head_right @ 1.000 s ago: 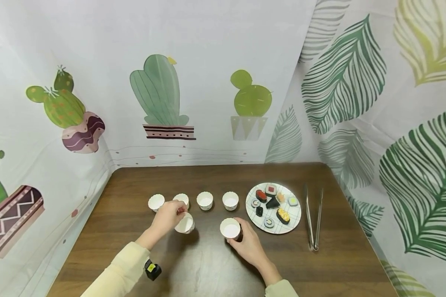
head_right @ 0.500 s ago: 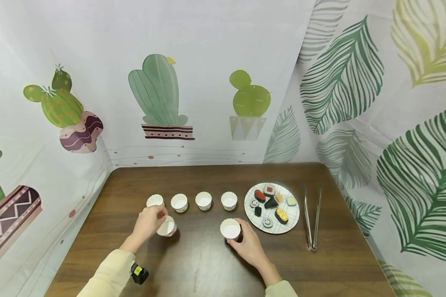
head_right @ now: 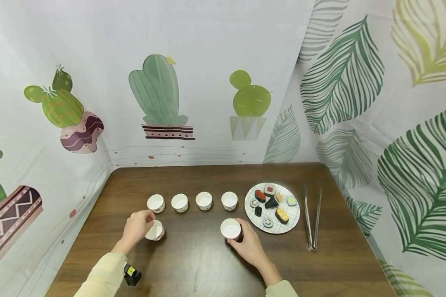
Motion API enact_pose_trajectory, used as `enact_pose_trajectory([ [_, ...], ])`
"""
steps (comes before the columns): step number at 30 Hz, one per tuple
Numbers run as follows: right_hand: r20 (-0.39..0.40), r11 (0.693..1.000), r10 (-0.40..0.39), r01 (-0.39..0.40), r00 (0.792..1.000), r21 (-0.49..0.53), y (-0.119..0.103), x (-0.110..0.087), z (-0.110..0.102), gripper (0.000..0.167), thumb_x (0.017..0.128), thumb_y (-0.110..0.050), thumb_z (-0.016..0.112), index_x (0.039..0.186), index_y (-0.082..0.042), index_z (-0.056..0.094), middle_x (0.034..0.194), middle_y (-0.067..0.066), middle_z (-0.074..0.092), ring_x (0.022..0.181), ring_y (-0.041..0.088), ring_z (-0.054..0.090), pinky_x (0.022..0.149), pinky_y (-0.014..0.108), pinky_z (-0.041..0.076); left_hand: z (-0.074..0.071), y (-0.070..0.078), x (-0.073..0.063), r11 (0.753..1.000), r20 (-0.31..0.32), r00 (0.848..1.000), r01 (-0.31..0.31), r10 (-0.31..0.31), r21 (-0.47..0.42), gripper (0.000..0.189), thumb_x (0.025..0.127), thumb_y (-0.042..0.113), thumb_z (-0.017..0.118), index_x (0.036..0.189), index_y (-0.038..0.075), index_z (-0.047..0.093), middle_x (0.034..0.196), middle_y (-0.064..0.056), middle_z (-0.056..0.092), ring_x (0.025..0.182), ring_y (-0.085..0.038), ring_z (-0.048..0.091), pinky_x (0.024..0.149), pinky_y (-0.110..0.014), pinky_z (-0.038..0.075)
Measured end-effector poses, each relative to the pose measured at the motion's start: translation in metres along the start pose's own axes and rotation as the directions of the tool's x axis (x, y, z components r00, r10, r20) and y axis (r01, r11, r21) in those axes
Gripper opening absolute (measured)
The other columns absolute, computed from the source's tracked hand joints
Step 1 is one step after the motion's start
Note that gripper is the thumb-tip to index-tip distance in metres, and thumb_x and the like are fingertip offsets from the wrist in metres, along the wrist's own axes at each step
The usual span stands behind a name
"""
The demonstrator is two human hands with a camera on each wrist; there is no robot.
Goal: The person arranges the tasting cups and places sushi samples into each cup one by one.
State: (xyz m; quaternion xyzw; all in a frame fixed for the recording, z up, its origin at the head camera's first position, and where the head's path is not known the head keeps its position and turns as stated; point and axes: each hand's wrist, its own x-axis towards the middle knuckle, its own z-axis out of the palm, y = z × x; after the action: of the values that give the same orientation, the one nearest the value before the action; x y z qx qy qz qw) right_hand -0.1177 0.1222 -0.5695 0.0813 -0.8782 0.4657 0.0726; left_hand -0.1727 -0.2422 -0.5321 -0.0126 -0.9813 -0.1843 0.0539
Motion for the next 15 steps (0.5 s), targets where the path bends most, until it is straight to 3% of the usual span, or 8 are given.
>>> enact_pose_trajectory([
  [15,0.001,1.0,0.009,-0.009,1.0,0.002,0.0,-0.001,-0.001,0.063,0.063,-0.007,0.082,0.119,-0.008,0.053,0.112,0.001,0.059,0.103,0.014,0.055,0.086,0.035,0.046,-0.002,-0.015,-0.001,0.999,0.01,0.999,0.053,-0.053,-0.008,0.015,0.07,0.006,0.07,0.066,0.016,0.059,0.064,0.003,0.057,0.059,-0.022,0.056,0.048,-0.038,0.04],
])
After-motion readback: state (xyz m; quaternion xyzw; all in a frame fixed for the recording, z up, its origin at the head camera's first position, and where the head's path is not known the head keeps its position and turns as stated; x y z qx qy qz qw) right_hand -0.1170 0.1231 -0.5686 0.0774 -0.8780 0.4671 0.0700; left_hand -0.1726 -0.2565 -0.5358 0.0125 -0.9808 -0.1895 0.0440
